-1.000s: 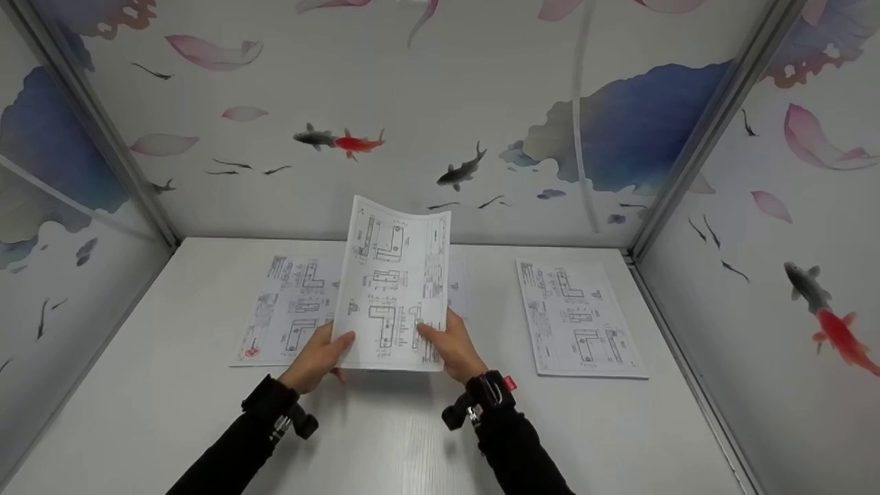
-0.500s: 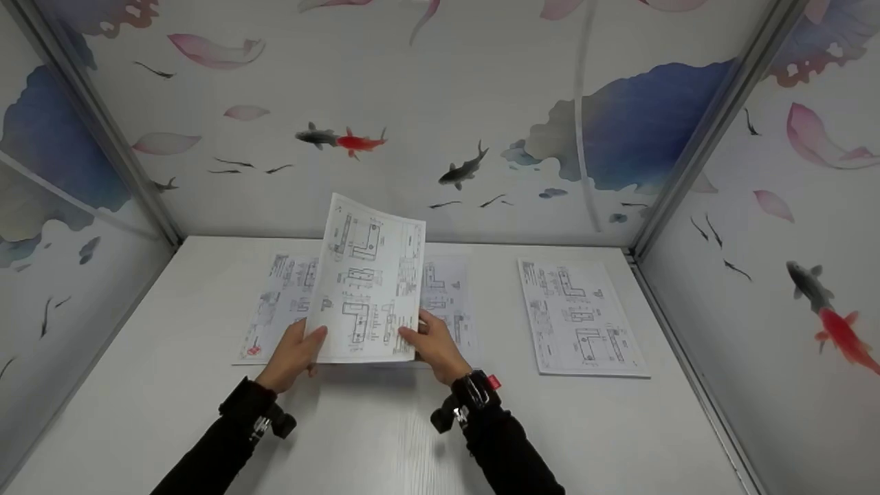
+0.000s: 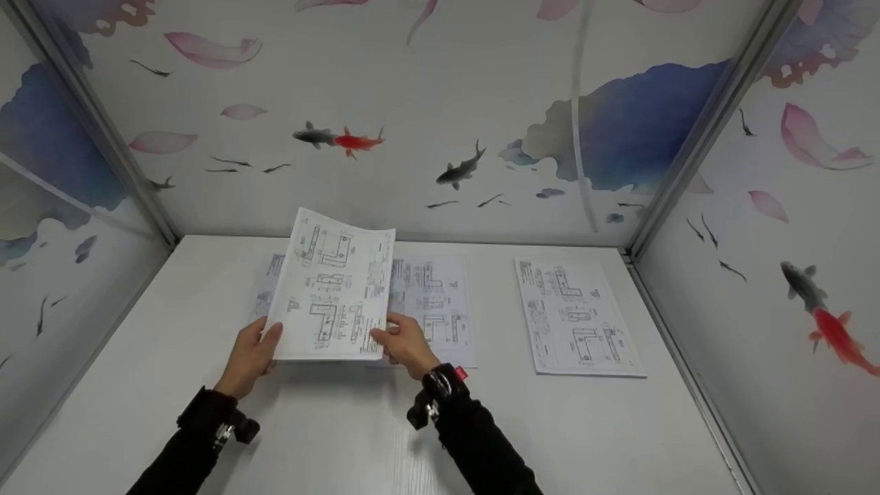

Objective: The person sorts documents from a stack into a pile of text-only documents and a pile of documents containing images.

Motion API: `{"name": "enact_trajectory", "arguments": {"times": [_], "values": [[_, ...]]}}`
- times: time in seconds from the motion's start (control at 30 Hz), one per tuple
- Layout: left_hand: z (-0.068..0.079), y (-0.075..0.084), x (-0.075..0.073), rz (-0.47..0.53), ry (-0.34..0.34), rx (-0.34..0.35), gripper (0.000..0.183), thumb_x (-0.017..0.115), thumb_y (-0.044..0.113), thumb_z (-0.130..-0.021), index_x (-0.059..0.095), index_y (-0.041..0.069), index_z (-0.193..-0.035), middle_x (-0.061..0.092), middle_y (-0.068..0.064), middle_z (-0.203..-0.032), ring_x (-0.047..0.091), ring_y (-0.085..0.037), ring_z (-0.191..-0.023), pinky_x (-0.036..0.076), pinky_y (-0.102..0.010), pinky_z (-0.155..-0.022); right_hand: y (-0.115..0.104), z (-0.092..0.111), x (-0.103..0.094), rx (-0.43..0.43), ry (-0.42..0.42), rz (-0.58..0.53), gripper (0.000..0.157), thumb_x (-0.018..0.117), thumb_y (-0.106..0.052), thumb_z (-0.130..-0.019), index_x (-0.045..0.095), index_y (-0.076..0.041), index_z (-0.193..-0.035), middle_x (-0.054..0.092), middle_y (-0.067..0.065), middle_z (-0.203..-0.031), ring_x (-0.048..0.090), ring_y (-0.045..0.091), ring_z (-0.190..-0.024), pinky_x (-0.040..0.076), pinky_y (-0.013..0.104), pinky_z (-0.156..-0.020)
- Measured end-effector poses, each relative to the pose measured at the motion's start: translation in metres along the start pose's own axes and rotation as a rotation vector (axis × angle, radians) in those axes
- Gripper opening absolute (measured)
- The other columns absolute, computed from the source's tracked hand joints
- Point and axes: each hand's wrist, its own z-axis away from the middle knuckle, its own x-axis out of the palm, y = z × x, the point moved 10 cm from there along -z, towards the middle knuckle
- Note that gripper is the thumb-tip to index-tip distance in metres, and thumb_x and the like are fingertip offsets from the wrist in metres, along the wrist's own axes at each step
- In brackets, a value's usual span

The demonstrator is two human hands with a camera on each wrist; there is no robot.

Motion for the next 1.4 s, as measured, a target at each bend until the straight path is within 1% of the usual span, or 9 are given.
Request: {"name": "enact_trajectory", "arguments": {"times": [0.23, 0.43, 0.57, 0.63, 0.7, 0.87, 1.0, 1.13, 1.4], "values": [[0.003, -0.007, -0.019, -0.020, -0.060, -0.039, 0.038, 0.048, 0.017, -0.100, 0.055, 0.009, -0.136, 0.069, -0.012, -0.097, 0.056, -0.014, -0.064, 0.043, -0.024, -0.051, 0.007, -0.011, 0.014, 0.044, -0.005, 0.009, 0.050, 0.060, -0.011, -0.097, 0.045, -0.003, -0.144, 0.061, -0.001, -0.076, 0.037, 0.005, -0.052, 0.028, 0.020, -0.045], [0.000, -0.013, -0.051, -0.062, 0.061, 0.000, 0.037, 0.041, 0.016, -0.104, 0.051, 0.006, -0.138, 0.065, -0.016, -0.105, 0.054, -0.015, -0.062, 0.045, -0.024, -0.053, 0.010, -0.018, 0.038, 0.073, 0.038, 0.011, 0.055, 0.063, -0.007, -0.091, 0.046, -0.004, -0.144, 0.067, 0.003, -0.090, 0.048, 0.009, -0.061, 0.035, 0.020, -0.048], [-0.003, -0.019, -0.061, -0.079, 0.106, 0.005, 0.041, 0.033, 0.015, -0.106, 0.041, 0.002, -0.144, 0.057, -0.020, -0.131, 0.061, -0.026, -0.098, 0.051, -0.034, -0.080, 0.014, -0.020, 0.058, 0.094, 0.055, 0.040, 0.061, 0.067, -0.009, -0.088, 0.045, -0.005, -0.145, 0.068, 0.005, -0.098, 0.056, 0.012, -0.068, 0.041, 0.021, -0.052], [-0.006, -0.021, -0.063, -0.074, 0.114, -0.002, 0.042, 0.030, 0.015, -0.107, 0.037, 0.000, -0.146, 0.047, -0.021, -0.144, 0.052, -0.032, -0.125, 0.045, -0.042, -0.101, 0.013, -0.021, 0.062, 0.085, 0.079, 0.055, 0.061, 0.068, -0.009, -0.088, 0.046, -0.005, -0.144, 0.068, 0.006, -0.100, 0.058, 0.013, -0.071, 0.044, 0.021, -0.053], [-0.009, -0.022, -0.064, -0.065, 0.125, -0.016, 0.043, 0.028, 0.014, -0.107, 0.033, -0.002, -0.146, 0.037, -0.022, -0.152, 0.036, -0.034, -0.142, 0.032, -0.047, -0.114, 0.010, -0.023, 0.064, 0.067, 0.104, 0.074, 0.059, 0.068, -0.008, -0.088, 0.047, -0.005, -0.143, 0.067, 0.008, -0.100, 0.059, 0.014, -0.072, 0.045, 0.021, -0.053], [-0.014, -0.031, -0.066, -0.069, 0.156, -0.091, 0.043, 0.027, 0.013, -0.107, 0.032, -0.005, -0.145, 0.037, -0.025, -0.151, 0.033, -0.036, -0.142, 0.029, -0.050, -0.115, 0.009, -0.025, 0.068, 0.035, 0.126, 0.138, 0.052, 0.065, -0.006, -0.090, 0.050, -0.004, -0.141, 0.069, 0.009, -0.097, 0.061, 0.014, -0.068, 0.048, 0.021, -0.051], [-0.018, -0.038, -0.066, -0.098, 0.152, -0.139, 0.044, 0.027, 0.013, -0.106, 0.031, -0.006, -0.146, 0.037, -0.026, -0.150, 0.035, -0.037, -0.141, 0.030, -0.051, -0.114, 0.011, -0.025, 0.069, 0.033, 0.131, 0.155, 0.051, 0.065, -0.007, -0.091, 0.051, -0.003, -0.140, 0.070, 0.011, -0.098, 0.067, 0.023, -0.075, 0.053, 0.026, -0.055], [-0.024, -0.040, -0.065, -0.114, 0.142, -0.146, 0.043, 0.027, 0.013, -0.106, 0.033, -0.006, -0.144, 0.038, -0.026, -0.148, 0.037, -0.038, -0.139, 0.031, -0.051, -0.113, 0.012, -0.026, 0.069, 0.035, 0.119, 0.150, 0.050, 0.063, -0.005, -0.091, 0.051, -0.003, -0.139, 0.070, 0.013, -0.100, 0.070, 0.028, -0.080, 0.056, 0.028, -0.058], [-0.032, -0.044, -0.061, -0.158, 0.118, -0.146, 0.044, 0.029, 0.013, -0.105, 0.032, -0.007, -0.144, 0.040, -0.028, -0.147, 0.037, -0.039, -0.139, 0.030, -0.053, -0.114, 0.015, -0.025, 0.069, 0.023, 0.088, 0.136, 0.043, 0.057, 0.000, -0.091, 0.054, 0.001, -0.134, 0.071, 0.022, -0.100, 0.068, 0.020, -0.073, 0.055, 0.027, -0.055]]}}
